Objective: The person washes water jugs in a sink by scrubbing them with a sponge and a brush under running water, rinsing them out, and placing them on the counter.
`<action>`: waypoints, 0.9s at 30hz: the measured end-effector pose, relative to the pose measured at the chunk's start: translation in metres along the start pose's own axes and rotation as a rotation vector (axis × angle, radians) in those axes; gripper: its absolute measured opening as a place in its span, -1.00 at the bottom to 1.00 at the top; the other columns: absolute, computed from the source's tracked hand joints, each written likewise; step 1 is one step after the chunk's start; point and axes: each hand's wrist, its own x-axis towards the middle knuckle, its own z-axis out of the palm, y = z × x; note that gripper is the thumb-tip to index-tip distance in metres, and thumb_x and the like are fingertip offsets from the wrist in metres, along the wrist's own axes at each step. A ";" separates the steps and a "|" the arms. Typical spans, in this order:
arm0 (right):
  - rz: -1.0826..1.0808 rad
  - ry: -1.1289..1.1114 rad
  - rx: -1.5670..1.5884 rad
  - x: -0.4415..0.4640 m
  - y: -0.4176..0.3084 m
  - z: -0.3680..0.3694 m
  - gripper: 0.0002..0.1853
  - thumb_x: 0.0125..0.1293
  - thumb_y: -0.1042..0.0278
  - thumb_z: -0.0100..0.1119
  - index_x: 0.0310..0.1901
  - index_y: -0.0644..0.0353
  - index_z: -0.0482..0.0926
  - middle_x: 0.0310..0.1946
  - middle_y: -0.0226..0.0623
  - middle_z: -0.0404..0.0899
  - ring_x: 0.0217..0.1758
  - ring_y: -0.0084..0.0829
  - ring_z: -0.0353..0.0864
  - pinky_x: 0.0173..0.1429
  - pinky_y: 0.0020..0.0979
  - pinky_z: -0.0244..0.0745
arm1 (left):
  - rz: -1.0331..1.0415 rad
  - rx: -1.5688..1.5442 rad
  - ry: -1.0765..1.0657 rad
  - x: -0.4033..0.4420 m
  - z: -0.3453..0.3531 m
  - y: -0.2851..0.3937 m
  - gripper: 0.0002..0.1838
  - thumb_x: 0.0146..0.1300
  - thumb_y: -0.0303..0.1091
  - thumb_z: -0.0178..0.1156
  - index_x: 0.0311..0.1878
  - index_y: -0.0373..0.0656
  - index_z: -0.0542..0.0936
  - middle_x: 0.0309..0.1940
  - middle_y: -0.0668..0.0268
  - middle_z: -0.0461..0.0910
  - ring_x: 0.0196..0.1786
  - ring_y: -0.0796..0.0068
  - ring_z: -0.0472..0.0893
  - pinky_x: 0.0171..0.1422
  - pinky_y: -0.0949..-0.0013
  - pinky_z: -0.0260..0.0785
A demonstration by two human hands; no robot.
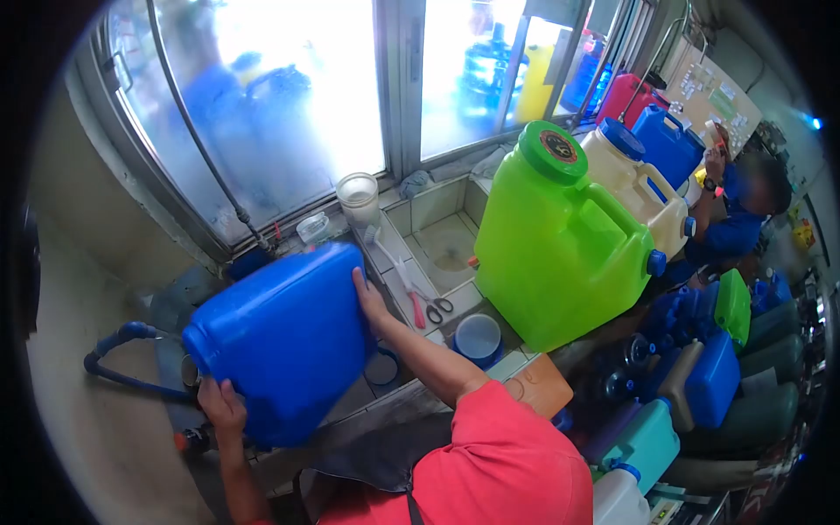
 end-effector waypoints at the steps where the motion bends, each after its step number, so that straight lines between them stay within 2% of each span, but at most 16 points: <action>1: 0.241 0.042 -0.060 -0.005 -0.001 0.002 0.12 0.24 -0.63 -0.09 0.38 0.46 0.25 0.35 0.06 0.35 0.43 -0.13 0.30 0.50 -0.17 0.14 | -0.243 -0.086 -0.122 -0.002 0.000 -0.005 -0.67 0.52 -0.22 -0.10 -0.11 -0.33 0.50 -0.34 -0.06 0.52 -0.35 0.02 0.55 -0.26 0.14 0.34; 2: 0.242 0.038 -0.063 -0.006 -0.004 0.003 0.12 0.24 -0.63 -0.09 0.38 0.46 0.25 0.35 0.06 0.35 0.43 -0.13 0.30 0.50 -0.17 0.14 | -0.486 -0.175 -0.247 -0.006 0.000 -0.010 -0.65 0.53 -0.22 -0.11 -0.19 -0.33 0.50 -0.41 -0.05 0.48 -0.40 0.02 0.51 -0.29 0.14 0.28; 4: 0.335 0.097 -0.202 -0.011 -0.018 0.007 0.32 0.03 -0.75 0.00 0.40 0.52 0.18 0.37 0.19 0.30 0.46 -0.04 0.29 0.52 -0.08 0.11 | -0.554 -0.230 -0.174 -0.015 0.006 -0.017 -0.64 0.54 -0.20 -0.09 -0.23 -0.33 0.48 -0.46 0.01 0.46 -0.41 0.06 0.49 -0.30 0.13 0.25; 6: 0.335 0.083 -0.365 -0.023 -0.055 0.023 0.33 0.03 -0.76 -0.02 0.40 0.54 0.19 0.35 0.23 0.31 0.44 -0.02 0.32 0.50 -0.09 0.15 | -0.619 -0.282 -0.094 -0.035 0.017 -0.039 -0.63 0.55 -0.18 -0.07 -0.27 -0.32 0.46 -0.51 0.08 0.44 -0.43 0.09 0.47 -0.30 0.12 0.21; 8: 0.335 0.077 -0.523 -0.014 -0.072 0.027 0.33 0.02 -0.77 -0.03 0.39 0.55 0.21 0.33 0.27 0.33 0.41 0.00 0.36 0.48 -0.10 0.19 | -0.936 -0.492 0.016 -0.079 0.037 -0.086 -0.58 0.55 -0.11 -0.05 -0.15 -0.36 0.53 -0.32 0.12 0.60 -0.27 0.20 0.57 -0.15 0.19 0.35; 9: 0.276 -0.027 -0.664 0.000 -0.075 0.026 0.33 0.02 -0.79 -0.08 0.37 0.54 0.26 0.33 0.28 0.34 0.40 0.00 0.39 0.47 -0.13 0.23 | -0.933 -0.497 0.017 -0.101 0.053 -0.105 -0.58 0.55 -0.11 -0.05 -0.15 -0.36 0.53 -0.32 0.12 0.60 -0.27 0.20 0.57 -0.15 0.19 0.35; 11: 0.211 -0.132 -0.808 0.009 -0.105 0.033 0.32 0.02 -0.81 -0.12 0.35 0.52 0.31 0.32 0.28 0.36 0.38 0.01 0.42 0.45 -0.16 0.26 | -0.943 -0.370 0.333 -0.146 0.091 -0.137 -0.51 0.56 -0.05 -0.06 0.08 -0.37 0.55 -0.02 0.14 0.63 -0.08 0.29 0.61 0.09 0.30 0.42; 12: 0.173 -0.220 -0.896 -0.008 -0.144 0.048 0.31 0.01 -0.83 -0.17 0.32 0.50 0.36 0.31 0.25 0.38 0.38 -0.01 0.41 0.45 -0.19 0.27 | -0.944 -0.373 0.335 -0.166 0.111 -0.148 -0.51 0.56 -0.05 -0.06 0.08 -0.37 0.55 -0.02 0.14 0.63 -0.08 0.29 0.61 0.09 0.30 0.42; 14: 0.084 -0.327 -1.031 -0.032 -0.196 0.071 0.29 0.00 -0.85 -0.22 0.31 0.40 0.43 0.32 0.17 0.40 0.40 -0.04 0.41 0.44 -0.21 0.29 | -1.525 -1.493 0.391 -0.196 0.133 -0.159 -0.44 0.58 -0.02 -0.13 0.27 -0.37 0.46 0.17 0.06 0.55 0.04 0.25 0.62 0.24 0.29 0.44; 17: -0.020 -0.394 -1.098 -0.053 -0.248 0.101 0.24 0.01 -0.86 -0.27 0.38 0.21 0.40 0.29 0.08 0.46 0.37 -0.08 0.44 0.42 -0.14 0.32 | -1.535 -1.465 0.437 -0.224 0.105 -0.149 -0.44 0.58 -0.02 -0.13 0.27 -0.37 0.45 0.17 0.06 0.54 0.05 0.24 0.61 0.25 0.28 0.44; 19: -0.026 -0.472 -1.095 -0.054 -0.263 0.113 0.18 0.05 -0.83 -0.27 0.41 0.08 0.38 0.30 0.08 0.45 0.40 -0.05 0.40 0.44 -0.14 0.30 | -1.559 -1.418 0.472 -0.181 0.107 -0.126 -0.44 0.58 -0.01 -0.14 0.27 -0.37 0.45 0.18 0.06 0.54 0.05 0.24 0.61 0.25 0.27 0.43; 21: -0.086 -0.435 -1.114 -0.059 -0.268 0.124 0.14 0.08 -0.82 -0.31 0.45 -0.02 0.33 0.34 0.09 0.40 0.41 0.07 0.36 0.43 -0.04 0.30 | -1.580 -1.370 0.502 -0.152 0.108 -0.102 -0.44 0.58 -0.01 -0.14 0.28 -0.36 0.45 0.18 0.06 0.54 0.06 0.24 0.60 0.26 0.27 0.43; 23: -0.232 -0.489 -1.073 -0.057 -0.269 0.126 0.13 0.09 -0.82 -0.37 0.48 -0.06 0.27 0.38 0.10 0.34 0.42 0.18 0.32 0.39 0.10 0.31 | -1.595 -1.326 0.522 -0.114 0.117 -0.084 -0.43 0.58 0.00 -0.15 0.28 -0.36 0.45 0.18 0.06 0.54 0.07 0.24 0.60 0.27 0.26 0.42; 25: -0.311 -0.553 -1.090 -0.054 -0.272 0.127 0.16 0.04 -0.83 -0.34 0.50 -0.07 0.23 0.40 0.09 0.31 0.42 0.21 0.30 0.37 0.19 0.32 | -1.608 -1.291 0.528 -0.087 0.127 -0.071 -0.43 0.58 0.00 -0.15 0.28 -0.35 0.44 0.18 0.06 0.53 0.08 0.24 0.59 0.27 0.25 0.42; 26: -0.344 -0.575 -1.050 -0.057 -0.273 0.130 0.16 0.01 -0.82 -0.23 0.50 -0.08 0.24 0.39 0.08 0.32 0.43 0.19 0.30 0.37 0.17 0.34 | -1.610 -1.280 0.524 -0.080 0.128 -0.067 -0.43 0.58 0.00 -0.15 0.28 -0.35 0.44 0.18 0.06 0.53 0.08 0.23 0.59 0.27 0.25 0.41; 27: -0.334 -0.577 -1.046 -0.062 -0.274 0.134 0.16 0.01 -0.82 -0.23 0.50 -0.08 0.24 0.39 0.08 0.32 0.43 0.19 0.30 0.37 0.17 0.34 | -1.608 -1.274 0.519 -0.078 0.128 -0.064 -0.43 0.58 0.01 -0.16 0.29 -0.35 0.44 0.19 0.06 0.53 0.08 0.23 0.59 0.28 0.25 0.41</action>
